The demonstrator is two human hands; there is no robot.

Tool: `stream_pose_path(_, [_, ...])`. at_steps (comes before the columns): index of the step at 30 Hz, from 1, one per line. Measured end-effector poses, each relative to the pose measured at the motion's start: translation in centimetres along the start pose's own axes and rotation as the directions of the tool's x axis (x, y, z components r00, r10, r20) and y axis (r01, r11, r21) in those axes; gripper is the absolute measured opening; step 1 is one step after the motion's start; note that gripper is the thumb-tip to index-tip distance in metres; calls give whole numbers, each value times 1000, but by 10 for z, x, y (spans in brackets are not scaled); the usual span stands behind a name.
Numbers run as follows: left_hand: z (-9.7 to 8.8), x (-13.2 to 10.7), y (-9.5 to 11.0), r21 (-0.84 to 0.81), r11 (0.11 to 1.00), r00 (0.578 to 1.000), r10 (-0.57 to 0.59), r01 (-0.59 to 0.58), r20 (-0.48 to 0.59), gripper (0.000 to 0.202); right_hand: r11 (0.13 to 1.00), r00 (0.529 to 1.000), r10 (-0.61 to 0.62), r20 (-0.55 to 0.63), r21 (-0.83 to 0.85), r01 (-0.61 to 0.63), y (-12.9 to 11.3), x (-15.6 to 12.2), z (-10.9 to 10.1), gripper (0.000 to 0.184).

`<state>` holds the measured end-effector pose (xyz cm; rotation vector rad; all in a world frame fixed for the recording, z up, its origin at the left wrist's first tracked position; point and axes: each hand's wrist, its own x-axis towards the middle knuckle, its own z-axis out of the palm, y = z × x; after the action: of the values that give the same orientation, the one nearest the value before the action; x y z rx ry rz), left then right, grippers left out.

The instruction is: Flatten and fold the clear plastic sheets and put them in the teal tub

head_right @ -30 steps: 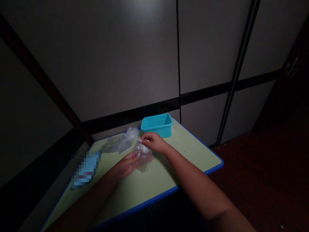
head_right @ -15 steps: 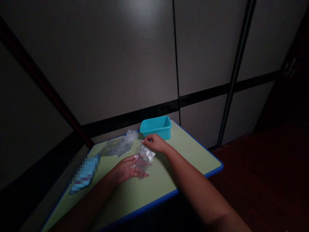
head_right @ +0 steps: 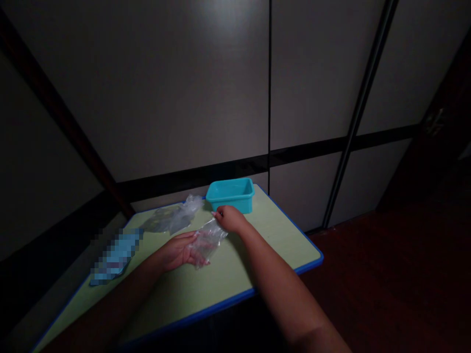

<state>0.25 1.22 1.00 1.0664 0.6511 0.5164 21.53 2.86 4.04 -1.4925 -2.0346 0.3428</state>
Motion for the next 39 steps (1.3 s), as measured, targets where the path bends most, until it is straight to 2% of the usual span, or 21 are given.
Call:
stream_pose_path(4, [1,0,0,7,1000,1000,2,-2,-3,36,998,998,-43,-43,35,44,1,0,-1,26])
stream_pose_path(7, [3,-1,1,3,1000,1000,-13,13,11,37,999,997,-32,-66,19,33,0,-2,-4,22])
stream_pose_path(11, [1,-1,2,-22,999,994,-39,41,104,41,998,992,9,-123,-64,-17,-3,-5,-10,19])
stream_pose_path(14, [-2,-1,1,-3,1000,989,-22,23,144,41,998,988,-7,-152,-68,-3,-4,-7,-15,18])
stream_pose_path(17, [-3,-2,1,30,1000,992,-10,7,126,40,995,984,-25,-174,-99,8,-4,-9,-20,20])
stream_pose_path(21, [-2,-2,2,44,999,993,6,-11,115,38,956,979,42,-201,-276,-98,-2,-9,-24,26])
stream_pose_path(24, [-2,-2,1,47,998,994,26,-31,106,38,917,981,74,-177,-375,-137,0,-9,-23,31])
stream_pose_path(29, [0,-1,1,55,998,997,22,-26,80,38,897,984,92,-152,-417,-148,0,-8,-22,34])
stream_pose_path(31, [1,-1,2,70,997,999,17,-19,30,39,894,986,78,-148,-427,-135,0,-9,-23,34])
stream_pose_path(33, [3,-1,5,125,991,993,55,-41,-106,38,890,985,73,-157,-435,-136,0,-9,-26,34])
stream_pose_path(34, [3,-1,8,167,984,975,100,-67,-198,37,888,983,75,-168,-436,-143,0,-9,-27,34])
stream_pose_path(37, [1,5,20,324,936,866,271,-135,-420,31,887,977,73,-198,-435,-155,-1,-10,-31,34])
stream_pose_path(39, [-2,14,33,387,914,780,327,-119,-533,27,890,979,50,-196,-436,-133,-1,-10,-31,32])
